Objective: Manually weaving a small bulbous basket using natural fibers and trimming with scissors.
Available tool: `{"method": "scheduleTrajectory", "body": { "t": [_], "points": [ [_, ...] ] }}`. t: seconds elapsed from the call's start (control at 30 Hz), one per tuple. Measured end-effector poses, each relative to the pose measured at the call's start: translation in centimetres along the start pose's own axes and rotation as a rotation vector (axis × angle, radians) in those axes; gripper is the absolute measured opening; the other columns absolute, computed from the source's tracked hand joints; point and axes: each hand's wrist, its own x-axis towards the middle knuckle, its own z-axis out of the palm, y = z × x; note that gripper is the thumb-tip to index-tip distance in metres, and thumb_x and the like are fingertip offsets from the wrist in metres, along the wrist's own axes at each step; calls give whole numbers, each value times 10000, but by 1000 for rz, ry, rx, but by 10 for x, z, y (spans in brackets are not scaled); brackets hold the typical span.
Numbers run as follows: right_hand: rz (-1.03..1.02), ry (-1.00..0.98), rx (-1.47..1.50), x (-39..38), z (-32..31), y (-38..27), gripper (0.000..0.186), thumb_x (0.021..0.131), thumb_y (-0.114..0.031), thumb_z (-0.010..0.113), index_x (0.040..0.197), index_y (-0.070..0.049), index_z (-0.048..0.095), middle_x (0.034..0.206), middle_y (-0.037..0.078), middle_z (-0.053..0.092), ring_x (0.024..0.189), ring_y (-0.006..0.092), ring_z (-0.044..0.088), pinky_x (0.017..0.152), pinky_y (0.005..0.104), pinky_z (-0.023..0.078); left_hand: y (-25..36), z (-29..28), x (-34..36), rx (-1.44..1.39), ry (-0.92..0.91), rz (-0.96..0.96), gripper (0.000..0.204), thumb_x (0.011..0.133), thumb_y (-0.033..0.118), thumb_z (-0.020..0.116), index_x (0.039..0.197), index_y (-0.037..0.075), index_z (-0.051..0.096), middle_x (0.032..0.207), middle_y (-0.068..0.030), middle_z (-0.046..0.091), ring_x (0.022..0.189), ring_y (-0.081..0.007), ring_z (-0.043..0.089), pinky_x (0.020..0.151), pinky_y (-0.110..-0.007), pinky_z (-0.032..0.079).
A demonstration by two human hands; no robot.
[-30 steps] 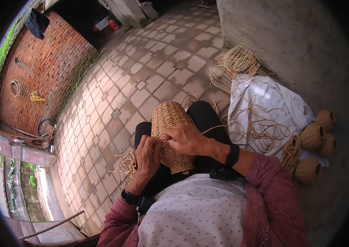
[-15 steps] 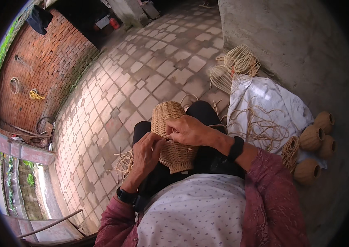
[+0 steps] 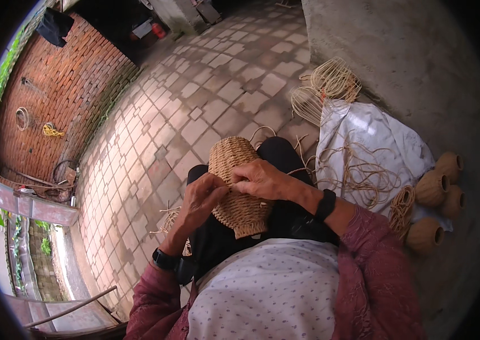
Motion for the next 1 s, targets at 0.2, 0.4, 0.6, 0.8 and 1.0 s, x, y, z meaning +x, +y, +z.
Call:
{"method": "scheduleTrajectory", "body": {
  "t": [0.2, 0.4, 0.6, 0.8, 1.0],
  "points": [
    [-57, 95, -241, 1, 14, -13, 159, 856, -115, 694, 932, -8, 605, 759, 155, 631, 742, 345, 638, 679, 391, 489, -24, -6, -2, -600, -165, -246, 168, 976, 198, 654, 961, 34, 621, 855, 19, 573, 781, -71, 511, 713, -246, 440],
    [-94, 28, -197, 3, 8, -20, 133, 826, -72, 674, 885, -21, 567, 829, 158, 634, 801, 371, 642, 692, 454, 492, -31, -8, -8, -638, -161, -246, 177, 983, 218, 654, 967, 52, 596, 893, 39, 552, 801, -58, 499, 719, -226, 429],
    [-207, 63, -419, 3, 14, -21, 154, 804, -6, 644, 916, -17, 539, 867, 166, 562, 805, 389, 610, 697, 460, 491, -47, 3, -14, -605, -58, -108, 198, 972, 227, 655, 948, 36, 609, 853, 28, 558, 794, -62, 501, 695, -238, 434],
    [-161, 125, -290, 10, 30, -21, 158, 803, 26, 637, 911, -14, 528, 850, 161, 558, 796, 373, 607, 692, 441, 482, -43, 3, -15, -551, -4, -39, 179, 959, 216, 660, 945, 43, 617, 884, 10, 572, 837, -84, 516, 739, -268, 448],
    [-154, 131, -158, 4, 24, -17, 158, 821, 41, 659, 924, -10, 551, 825, 119, 546, 759, 292, 582, 688, 383, 460, -31, -9, -17, -326, 70, -14, 160, 915, 165, 665, 983, 21, 653, 901, -56, 584, 830, -176, 586, 735, -315, 476]
  ]
}}
